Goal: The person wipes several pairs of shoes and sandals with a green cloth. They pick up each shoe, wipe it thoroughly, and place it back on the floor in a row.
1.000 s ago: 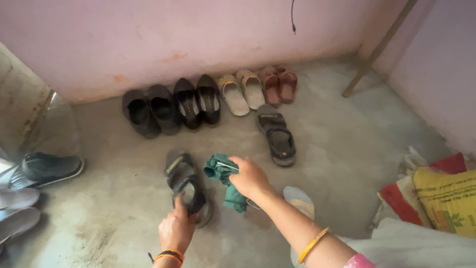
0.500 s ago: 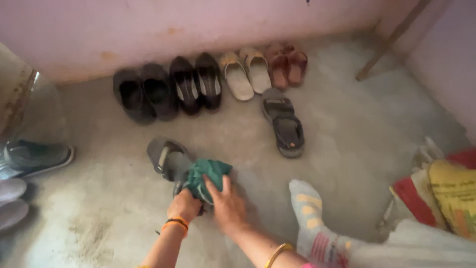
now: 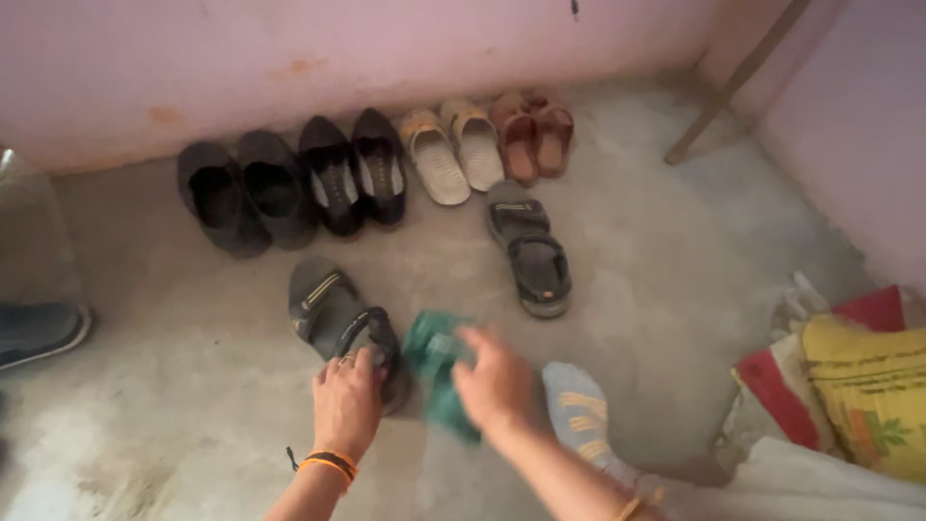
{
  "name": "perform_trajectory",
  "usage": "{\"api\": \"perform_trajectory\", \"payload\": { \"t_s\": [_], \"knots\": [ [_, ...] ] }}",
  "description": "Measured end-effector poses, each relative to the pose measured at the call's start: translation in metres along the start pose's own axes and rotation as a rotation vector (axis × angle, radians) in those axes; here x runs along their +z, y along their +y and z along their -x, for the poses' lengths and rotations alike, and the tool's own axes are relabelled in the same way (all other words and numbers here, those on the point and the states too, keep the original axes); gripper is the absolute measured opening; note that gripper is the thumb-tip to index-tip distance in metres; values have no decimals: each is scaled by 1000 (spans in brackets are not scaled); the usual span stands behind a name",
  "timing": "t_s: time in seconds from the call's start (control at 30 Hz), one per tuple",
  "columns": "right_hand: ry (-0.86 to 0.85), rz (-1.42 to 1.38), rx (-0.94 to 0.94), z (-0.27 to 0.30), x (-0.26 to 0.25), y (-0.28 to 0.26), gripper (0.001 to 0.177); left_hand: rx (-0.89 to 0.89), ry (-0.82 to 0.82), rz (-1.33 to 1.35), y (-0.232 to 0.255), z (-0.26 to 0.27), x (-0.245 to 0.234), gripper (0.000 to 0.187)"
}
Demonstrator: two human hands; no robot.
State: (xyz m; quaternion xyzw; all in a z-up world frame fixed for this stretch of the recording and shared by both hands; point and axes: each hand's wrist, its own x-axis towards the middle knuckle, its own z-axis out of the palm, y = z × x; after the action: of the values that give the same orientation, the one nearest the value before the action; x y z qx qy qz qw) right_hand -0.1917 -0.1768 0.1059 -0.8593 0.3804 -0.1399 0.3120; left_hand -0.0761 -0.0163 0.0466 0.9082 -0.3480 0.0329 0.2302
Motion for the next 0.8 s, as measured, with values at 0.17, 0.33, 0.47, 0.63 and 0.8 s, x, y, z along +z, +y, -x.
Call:
{"api": "perform_trajectory", "payload": {
  "t_s": [0.17, 0.33, 0.47, 0.63, 0.8],
  "knots": [
    [-300, 125, -465, 51, 39, -4, 58, -107, -234, 117, -11, -25, 21, 40],
    [-450, 181, -658, 54, 57, 4, 64, -77, -378, 115, -49, -34, 29, 26],
    [-580, 331, -714, 33, 61, -5, 49, -79, -425, 251, -74, -43, 46, 23],
    [-735, 278, -490, -3, 75, -25, 47, -282, -497, 349, -79, -54, 53, 26],
    [-832, 240, -199, -35, 77, -32, 48, -411, -440, 380, -76, -51, 62, 26]
  ]
}}
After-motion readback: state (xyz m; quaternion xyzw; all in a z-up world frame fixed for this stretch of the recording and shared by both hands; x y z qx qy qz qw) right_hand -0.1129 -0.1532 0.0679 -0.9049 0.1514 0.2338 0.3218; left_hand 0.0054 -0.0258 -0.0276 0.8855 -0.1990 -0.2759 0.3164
